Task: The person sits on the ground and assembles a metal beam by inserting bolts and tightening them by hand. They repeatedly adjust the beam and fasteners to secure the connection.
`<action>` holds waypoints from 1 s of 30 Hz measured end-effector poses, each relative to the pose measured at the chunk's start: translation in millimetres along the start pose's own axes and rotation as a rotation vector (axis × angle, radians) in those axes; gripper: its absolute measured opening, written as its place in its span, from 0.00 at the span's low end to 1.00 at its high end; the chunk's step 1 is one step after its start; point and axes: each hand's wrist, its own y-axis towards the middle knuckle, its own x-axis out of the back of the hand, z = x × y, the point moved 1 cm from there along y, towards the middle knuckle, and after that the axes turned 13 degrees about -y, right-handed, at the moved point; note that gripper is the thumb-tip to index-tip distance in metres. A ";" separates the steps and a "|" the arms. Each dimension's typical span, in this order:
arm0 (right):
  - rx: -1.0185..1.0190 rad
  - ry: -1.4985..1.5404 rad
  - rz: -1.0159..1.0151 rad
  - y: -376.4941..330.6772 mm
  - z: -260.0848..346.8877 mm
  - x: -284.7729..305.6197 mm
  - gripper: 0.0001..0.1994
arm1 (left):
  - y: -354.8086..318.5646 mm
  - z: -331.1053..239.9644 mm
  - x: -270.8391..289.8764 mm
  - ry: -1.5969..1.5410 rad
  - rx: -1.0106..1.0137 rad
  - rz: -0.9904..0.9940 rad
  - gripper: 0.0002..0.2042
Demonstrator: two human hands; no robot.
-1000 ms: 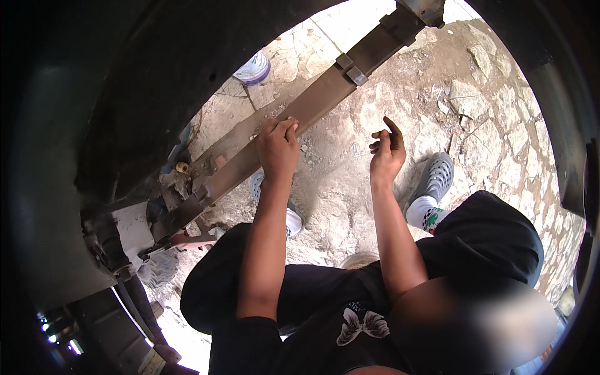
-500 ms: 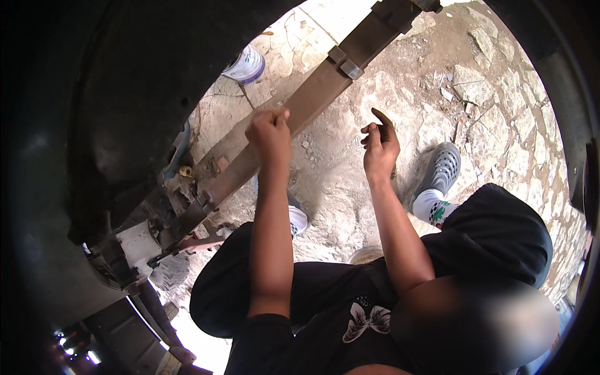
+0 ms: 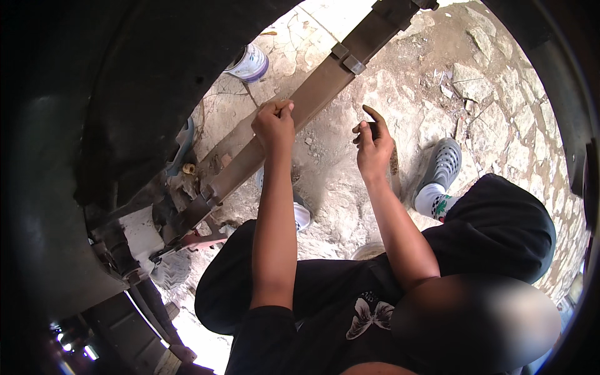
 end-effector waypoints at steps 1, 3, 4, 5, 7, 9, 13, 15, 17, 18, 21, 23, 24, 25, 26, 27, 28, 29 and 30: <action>0.002 -0.012 0.007 -2.4 2.3 -0.1 0.17 | -7.1 -0.2 0.9 -0.042 0.003 0.015 0.04; 0.033 -0.004 -0.016 -0.9 5.1 0.4 0.17 | -26.0 -8.2 6.8 -0.123 0.006 0.056 0.02; 0.049 -0.004 -0.030 4.4 7.1 0.8 0.17 | -22.2 -10.6 5.4 -0.088 0.004 0.065 0.03; 0.057 -0.003 -0.035 4.2 9.3 -0.2 0.17 | -19.6 -10.1 8.1 -0.044 0.010 0.073 0.03; 0.040 0.016 -0.044 1.8 6.9 -1.8 0.18 | -14.0 -5.5 6.4 0.009 0.035 0.064 0.04; 0.044 0.066 -0.074 2.6 4.9 -3.3 0.18 | 5.0 -8.7 -1.5 0.023 0.038 0.019 0.05; 0.011 0.113 -0.035 -8.8 9.7 -3.9 0.19 | -7.5 -10.8 -1.6 0.032 0.050 -0.004 0.06; 0.026 0.148 -0.066 -3.9 16.7 -5.3 0.18 | -16.9 -6.5 3.3 0.050 0.030 0.043 0.05; 0.035 0.128 -0.078 -0.8 23.0 -3.2 0.18 | -26.0 -7.8 2.5 0.033 0.089 0.021 0.06; 0.023 0.110 -0.085 -0.2 27.0 -1.9 0.18 | -21.0 -8.4 1.4 0.033 0.093 0.025 0.06; 0.003 0.129 -0.113 -0.7 32.0 -7.6 0.18 | 4.4 -9.8 -0.8 -0.006 0.046 0.036 0.05; -0.001 0.110 -0.068 -2.9 30.4 -8.2 0.17 | 0.1 -8.2 -2.9 -0.008 -0.018 0.025 0.04; 0.002 0.093 -0.050 -3.6 27.9 -6.2 0.17 | -2.5 -6.8 -5.4 -0.015 -0.050 0.022 0.04; 0.006 0.076 -0.031 -5.5 25.5 -5.5 0.17 | -10.8 -3.4 -2.0 -0.038 -0.030 0.020 0.04; 0.044 0.043 -0.037 -3.9 21.7 -1.2 0.16 | -22.7 -4.9 -3.8 -0.077 -0.013 0.019 0.03; 0.045 0.046 -0.045 -2.5 18.8 0.1 0.16 | -31.6 -4.5 -1.2 -0.101 0.013 0.014 0.03; 0.046 0.048 -0.053 -0.1 15.9 2.3 0.16 | -30.7 -4.6 -3.0 -0.049 -0.019 0.034 0.04; 0.045 0.057 -0.054 1.0 15.5 1.4 0.16 | -26.4 -4.2 1.0 0.013 -0.052 0.049 0.04; 0.023 0.049 -0.060 4.5 14.8 4.0 0.17 | -22.1 -4.1 3.4 0.074 -0.085 0.064 0.05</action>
